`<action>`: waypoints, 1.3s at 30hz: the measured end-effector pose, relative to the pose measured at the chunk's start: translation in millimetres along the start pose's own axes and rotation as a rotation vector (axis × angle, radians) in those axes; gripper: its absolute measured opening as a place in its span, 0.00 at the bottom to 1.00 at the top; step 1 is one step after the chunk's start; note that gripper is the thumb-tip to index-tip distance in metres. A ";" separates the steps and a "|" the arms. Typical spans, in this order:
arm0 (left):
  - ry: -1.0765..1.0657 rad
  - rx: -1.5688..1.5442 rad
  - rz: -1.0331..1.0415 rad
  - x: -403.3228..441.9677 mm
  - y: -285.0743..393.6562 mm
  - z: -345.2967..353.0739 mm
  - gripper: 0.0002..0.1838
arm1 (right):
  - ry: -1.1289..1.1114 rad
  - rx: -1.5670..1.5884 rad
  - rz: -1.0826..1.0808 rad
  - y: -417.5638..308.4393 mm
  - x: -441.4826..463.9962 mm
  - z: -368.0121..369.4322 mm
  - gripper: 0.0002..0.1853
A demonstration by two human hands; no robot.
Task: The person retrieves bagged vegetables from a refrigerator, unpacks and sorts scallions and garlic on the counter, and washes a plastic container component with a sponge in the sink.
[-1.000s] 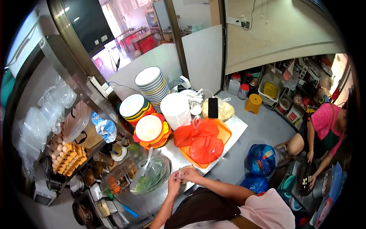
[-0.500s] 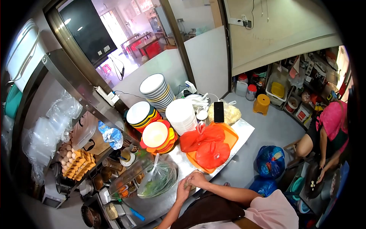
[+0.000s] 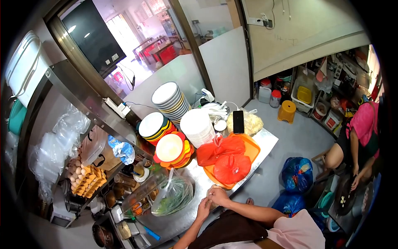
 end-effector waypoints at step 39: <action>-0.016 -0.223 -0.207 26.5 -2.7 -3.2 0.16 | -0.182 -0.005 -0.177 6.7 2.3 -9.2 0.08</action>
Point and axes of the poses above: each hand's wrist, its own x-axis towards the middle knuckle, its own z-axis out of the palm, y = z × x, the point moved 7 cm from there along x, towards the middle knuckle, and after that the axes turned 1 degree about y, right-handed, at the moved point
